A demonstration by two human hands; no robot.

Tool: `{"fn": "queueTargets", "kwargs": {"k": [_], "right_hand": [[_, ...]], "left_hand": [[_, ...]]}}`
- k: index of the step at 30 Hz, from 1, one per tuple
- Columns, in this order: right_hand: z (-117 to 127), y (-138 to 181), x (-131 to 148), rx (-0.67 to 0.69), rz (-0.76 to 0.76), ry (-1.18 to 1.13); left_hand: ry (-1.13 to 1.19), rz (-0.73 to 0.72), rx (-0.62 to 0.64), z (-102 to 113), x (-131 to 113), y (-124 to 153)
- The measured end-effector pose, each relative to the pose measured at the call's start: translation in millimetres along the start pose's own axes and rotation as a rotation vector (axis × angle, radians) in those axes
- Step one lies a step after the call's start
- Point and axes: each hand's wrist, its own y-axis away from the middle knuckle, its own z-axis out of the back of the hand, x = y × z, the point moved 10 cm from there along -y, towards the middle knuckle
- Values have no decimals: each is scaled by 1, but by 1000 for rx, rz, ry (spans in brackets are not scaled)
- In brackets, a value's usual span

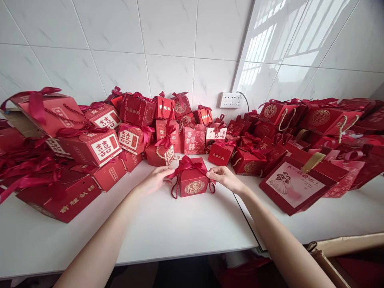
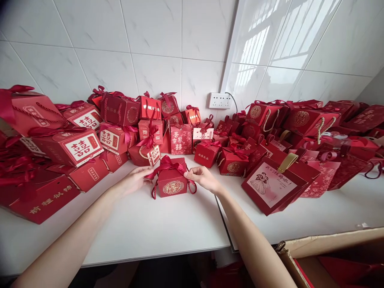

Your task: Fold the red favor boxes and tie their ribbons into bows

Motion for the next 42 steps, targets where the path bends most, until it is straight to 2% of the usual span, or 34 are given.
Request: {"fn": "queueTargets", "kwargs": {"k": [6, 19, 31, 42], "right_hand": [[-4, 0, -5, 89, -30, -321], [7, 0, 3, -32, 5, -677], [27, 3, 0, -126, 14, -948], [47, 8, 4, -234, 142, -1195]], "left_hand": [[191, -22, -62, 13, -2, -2], [300, 4, -33, 7, -2, 1], [358, -3, -91, 15, -9, 4], [478, -29, -160, 26, -14, 5]]}}
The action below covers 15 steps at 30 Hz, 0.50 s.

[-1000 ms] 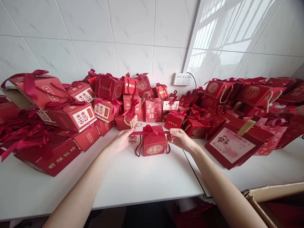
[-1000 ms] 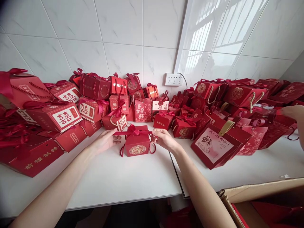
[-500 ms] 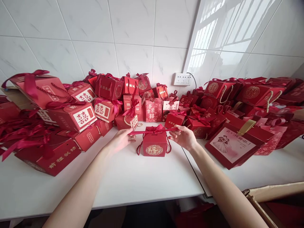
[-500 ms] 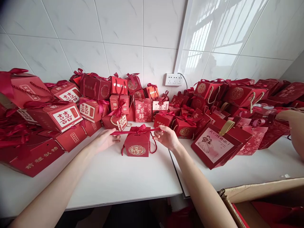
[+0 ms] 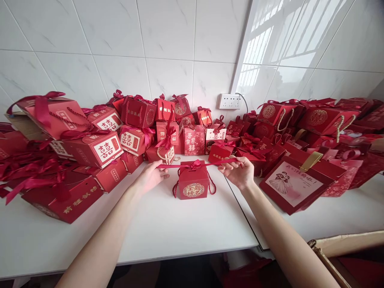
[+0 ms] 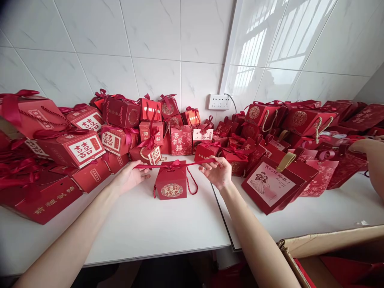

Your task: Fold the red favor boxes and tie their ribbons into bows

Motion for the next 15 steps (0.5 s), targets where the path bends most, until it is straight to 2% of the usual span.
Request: {"fn": "queueTargets", "kwargs": {"k": [9, 15], "right_hand": [[9, 0, 28, 10, 158, -135], [14, -1, 41, -40, 218, -94]], "left_hand": [[289, -105, -204, 27, -29, 4], [352, -200, -211, 32, -53, 11]]}}
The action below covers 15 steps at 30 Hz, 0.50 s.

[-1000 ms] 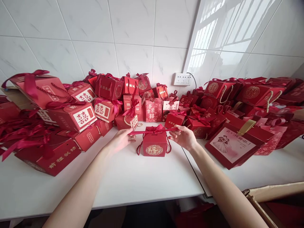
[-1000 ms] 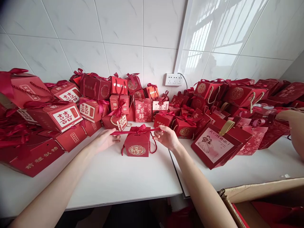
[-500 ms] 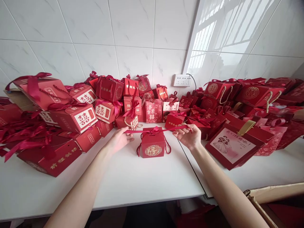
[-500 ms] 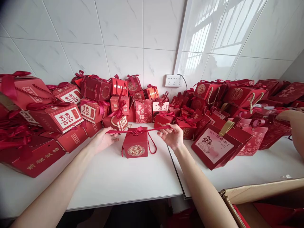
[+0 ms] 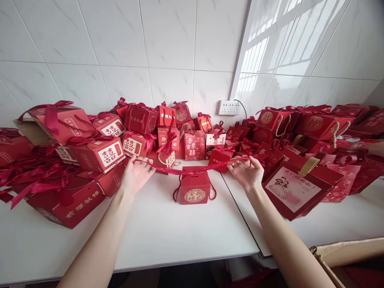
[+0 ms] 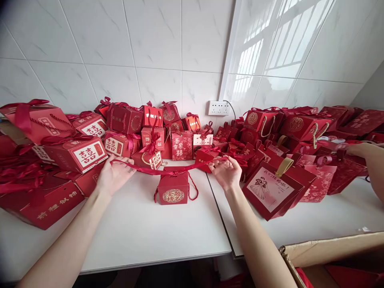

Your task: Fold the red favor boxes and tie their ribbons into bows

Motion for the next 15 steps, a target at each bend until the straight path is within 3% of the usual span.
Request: {"fn": "queueTargets", "kwargs": {"k": [3, 6, 10, 13, 15], "right_hand": [[-11, -6, 5, -62, 27, 72], [-46, -14, 3, -42, 15, 202], [-119, -21, -13, 166, 1, 449], [-166, -17, -27, 326, 29, 635], [-183, -12, -34, 382, 45, 710]], "left_hand": [[15, -52, 35, -24, -16, 5], [14, -68, 165, -76, -24, 13], [-88, -16, 365, -151, -11, 23], [-244, -10, 424, -182, 1, 27], [-301, -19, 457, -194, 5, 31]]}}
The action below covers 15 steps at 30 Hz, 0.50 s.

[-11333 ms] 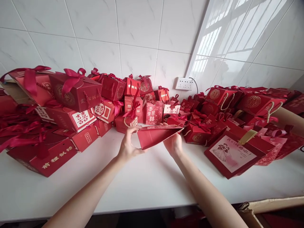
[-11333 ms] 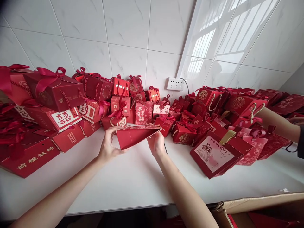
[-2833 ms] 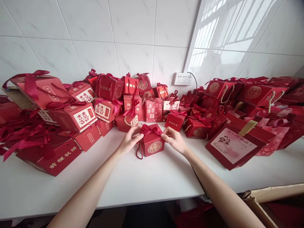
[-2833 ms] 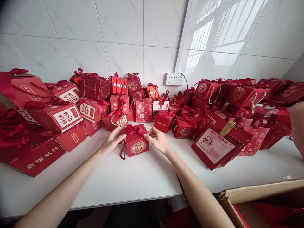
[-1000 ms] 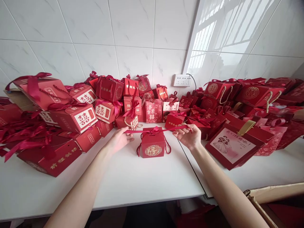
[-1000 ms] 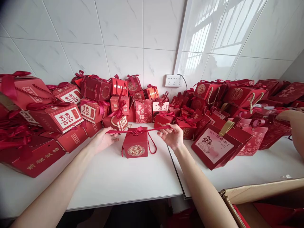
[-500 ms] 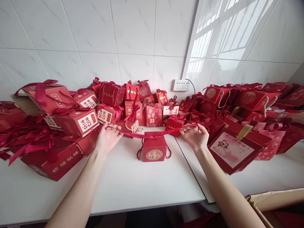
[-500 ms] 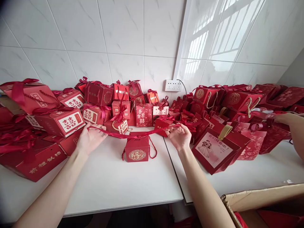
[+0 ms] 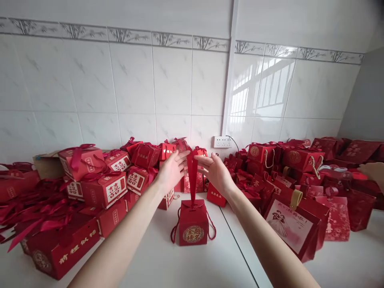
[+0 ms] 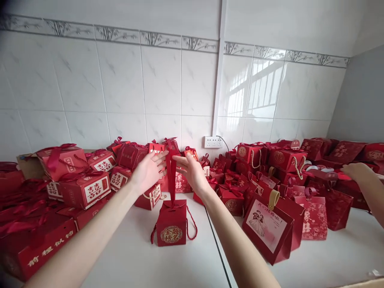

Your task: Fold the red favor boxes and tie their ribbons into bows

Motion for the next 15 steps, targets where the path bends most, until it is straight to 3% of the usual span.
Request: {"fn": "queueTargets", "kwargs": {"k": [7, 13, 15], "right_hand": [[-14, 5, 8, 9, 31, 26], [3, 24, 32, 52, 119, -7], [5, 30, 38, 80, 173, 90]], "left_hand": [[-7, -14, 63, -14, -7, 17], [153, -131, -24, 18, -39, 37], [35, -180, -32, 29, -43, 41]]}}
